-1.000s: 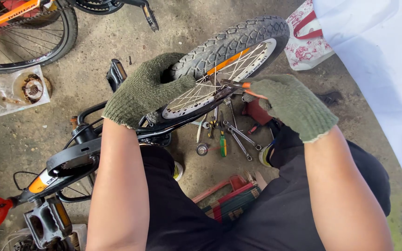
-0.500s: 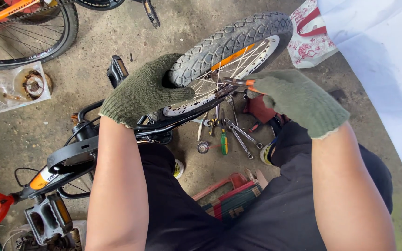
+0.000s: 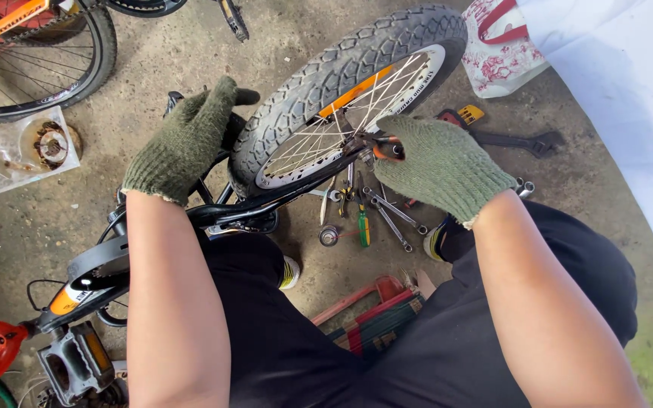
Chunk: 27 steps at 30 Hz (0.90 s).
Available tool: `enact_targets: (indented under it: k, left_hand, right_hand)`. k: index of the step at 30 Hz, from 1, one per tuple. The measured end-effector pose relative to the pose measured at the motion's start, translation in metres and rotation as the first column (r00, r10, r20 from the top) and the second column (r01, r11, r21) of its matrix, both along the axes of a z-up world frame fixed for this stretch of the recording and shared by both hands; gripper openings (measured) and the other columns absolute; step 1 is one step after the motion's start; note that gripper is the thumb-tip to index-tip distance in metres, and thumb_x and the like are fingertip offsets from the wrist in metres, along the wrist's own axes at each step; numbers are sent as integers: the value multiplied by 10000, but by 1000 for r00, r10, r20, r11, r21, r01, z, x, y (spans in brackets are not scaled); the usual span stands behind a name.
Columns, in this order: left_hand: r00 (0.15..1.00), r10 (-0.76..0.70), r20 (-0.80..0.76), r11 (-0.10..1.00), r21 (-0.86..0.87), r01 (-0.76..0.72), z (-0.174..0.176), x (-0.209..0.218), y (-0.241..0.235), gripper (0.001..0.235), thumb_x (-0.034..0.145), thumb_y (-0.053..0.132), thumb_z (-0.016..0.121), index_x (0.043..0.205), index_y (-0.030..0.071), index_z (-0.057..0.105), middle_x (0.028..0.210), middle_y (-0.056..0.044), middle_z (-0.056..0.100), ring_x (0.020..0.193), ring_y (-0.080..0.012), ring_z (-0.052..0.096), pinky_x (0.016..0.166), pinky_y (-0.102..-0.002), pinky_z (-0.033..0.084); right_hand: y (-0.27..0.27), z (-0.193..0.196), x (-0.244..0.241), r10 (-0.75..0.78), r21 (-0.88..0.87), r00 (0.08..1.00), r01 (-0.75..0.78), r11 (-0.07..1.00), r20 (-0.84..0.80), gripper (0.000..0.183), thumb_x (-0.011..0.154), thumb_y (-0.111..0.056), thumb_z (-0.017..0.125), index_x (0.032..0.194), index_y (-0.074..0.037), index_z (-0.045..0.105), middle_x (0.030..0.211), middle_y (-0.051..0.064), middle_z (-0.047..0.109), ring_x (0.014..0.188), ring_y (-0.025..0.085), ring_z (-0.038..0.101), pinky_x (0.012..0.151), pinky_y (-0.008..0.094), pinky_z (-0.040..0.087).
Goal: The person uses pliers to adjust the spokes on a bicycle wheel while sitting on the floor. The wheel is held steady with the left hand while the right hand manipulates the tool on the spoke nipples.
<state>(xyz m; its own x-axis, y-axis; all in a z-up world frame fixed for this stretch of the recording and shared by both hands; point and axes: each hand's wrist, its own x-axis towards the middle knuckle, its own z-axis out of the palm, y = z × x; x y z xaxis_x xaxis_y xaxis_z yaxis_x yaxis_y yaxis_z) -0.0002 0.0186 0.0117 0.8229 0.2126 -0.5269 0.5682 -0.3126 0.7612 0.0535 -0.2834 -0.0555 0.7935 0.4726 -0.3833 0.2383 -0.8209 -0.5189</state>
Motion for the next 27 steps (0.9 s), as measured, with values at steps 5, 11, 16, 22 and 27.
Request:
enact_targets:
  k: [5,11,16,22,27]
  left_hand:
    - [969,174,-176,985,39,-170,51,3,-47,621,1012,454,497,1388,-27,611,1381,-69,722,1432,-149,521,1130,-117,312]
    - [849,-295,439,945,5,326,-3,-2,-30,672,863,305,721,1451,65,501,1422,-209,619,1152,-243,668,941,-337,585]
    - [805,-432,406,899,267,348,-14,1,-28,769,769,241,823,1458,91,519,1299,-119,714,1104,-216,717,942,-341,576]
    - [819,-503,276,835,399,378,-22,1,-12,740,753,280,832,1412,66,573,1238,-114,736,1064,-239,724,921,-357,556]
    - [834,-510,210,824,396,404,-20,-1,-6,730,715,264,838,1386,99,603,1196,-77,750,1014,-219,725,889,-348,555]
  right_hand:
    - [6,-11,3,74,-119,997,-73,990,3,462,854,-617,685,1178,-288,657,1044,91,763,1093,334,709,931,514,568]
    - [15,-12,-6,173,-4,946,-178,984,273,372,797,-395,716,1032,-107,688,983,165,743,871,397,702,723,495,548]
    - [30,-28,-11,131,-6,940,-136,991,315,491,781,-391,736,1109,-32,665,982,220,706,852,422,687,733,487,564]
    - [43,-37,-12,120,-4,909,-130,992,400,559,733,-293,766,1191,-5,626,1035,234,682,918,439,665,775,507,555]
    - [53,-46,-11,161,-87,896,-137,987,414,587,668,-276,839,1157,-27,628,1045,216,680,940,433,672,786,524,562]
